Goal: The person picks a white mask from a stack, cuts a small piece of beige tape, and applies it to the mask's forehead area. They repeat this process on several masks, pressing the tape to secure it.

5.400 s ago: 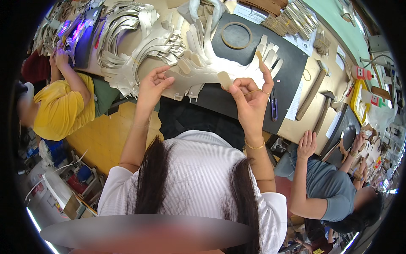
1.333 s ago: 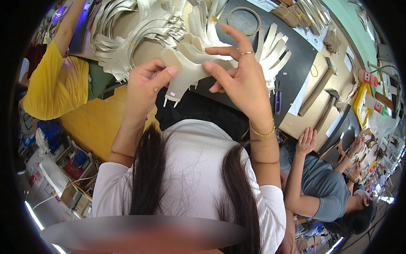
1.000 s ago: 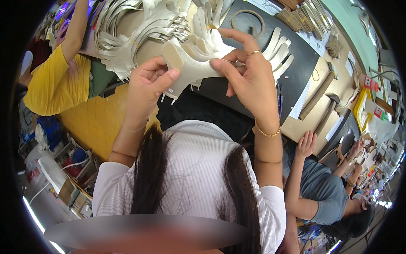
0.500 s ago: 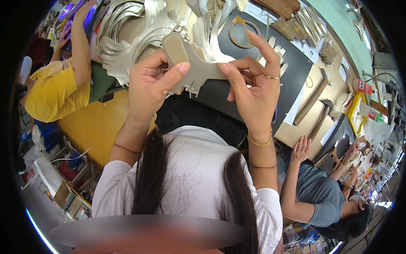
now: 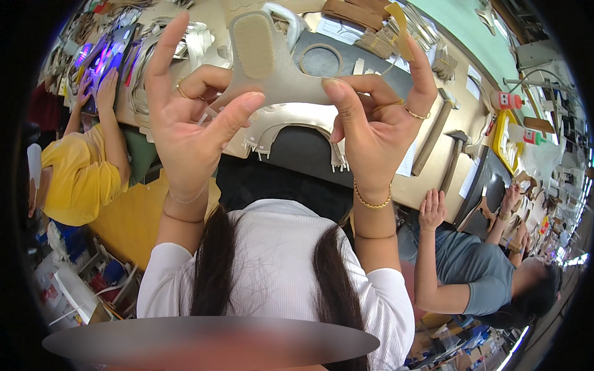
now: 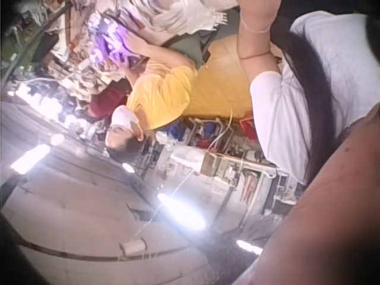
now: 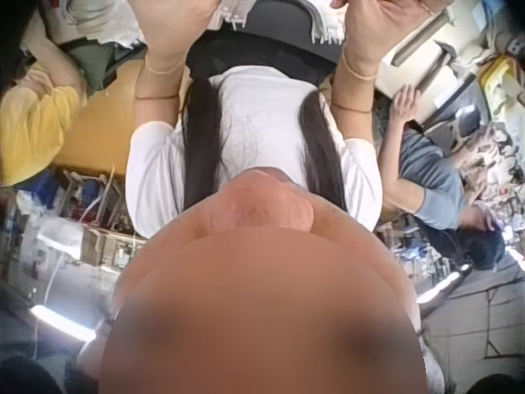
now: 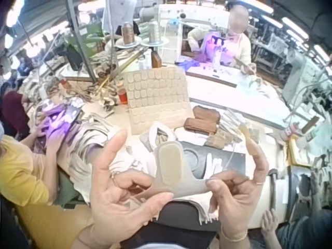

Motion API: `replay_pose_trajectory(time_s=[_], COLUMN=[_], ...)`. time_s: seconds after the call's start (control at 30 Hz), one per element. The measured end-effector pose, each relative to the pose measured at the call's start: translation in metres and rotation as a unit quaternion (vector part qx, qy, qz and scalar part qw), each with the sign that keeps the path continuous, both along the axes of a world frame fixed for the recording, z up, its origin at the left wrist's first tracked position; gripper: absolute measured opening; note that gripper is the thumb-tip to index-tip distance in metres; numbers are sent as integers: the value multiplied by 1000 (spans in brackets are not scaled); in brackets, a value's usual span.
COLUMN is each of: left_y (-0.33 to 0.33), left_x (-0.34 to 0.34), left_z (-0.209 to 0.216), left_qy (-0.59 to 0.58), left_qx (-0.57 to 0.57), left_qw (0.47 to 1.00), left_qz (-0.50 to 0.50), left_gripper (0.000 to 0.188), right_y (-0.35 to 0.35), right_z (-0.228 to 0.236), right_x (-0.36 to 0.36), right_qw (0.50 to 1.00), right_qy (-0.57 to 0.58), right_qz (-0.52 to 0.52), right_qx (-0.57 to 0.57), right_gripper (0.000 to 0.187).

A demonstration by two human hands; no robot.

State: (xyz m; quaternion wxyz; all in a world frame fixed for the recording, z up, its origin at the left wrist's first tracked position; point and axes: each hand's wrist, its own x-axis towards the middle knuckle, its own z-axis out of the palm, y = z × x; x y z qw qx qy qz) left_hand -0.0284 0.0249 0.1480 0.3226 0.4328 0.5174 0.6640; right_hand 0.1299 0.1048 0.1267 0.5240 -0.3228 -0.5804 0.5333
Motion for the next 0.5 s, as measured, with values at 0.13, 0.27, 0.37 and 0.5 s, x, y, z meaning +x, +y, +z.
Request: replay_pose_trajectory(time_s=[0.13, 0.27, 0.37, 0.5], left_y=[3, 11, 9, -3], left_x=[-5, -16, -22, -16], left_z=[2, -12, -29, -55], left_qy=[-42, -99, -151, -194], left_qx=[-13, -89, -139, -163], left_qw=[998, 989, 974, 964], left_qz=[-55, -67, -94, -77], left_gripper=[66, 31, 22, 20], right_y=[-1, -3, -7, -14], right_z=[4, 5, 2, -10], right_x=[2, 5, 9, 8], right_qw=[1000, 997, 991, 982], right_qy=[-19, -75, -129, -184], right_qz=[-8, 12, 22, 48], right_qx=[20, 19, 3, -5], right_gripper=[80, 79, 77, 76])
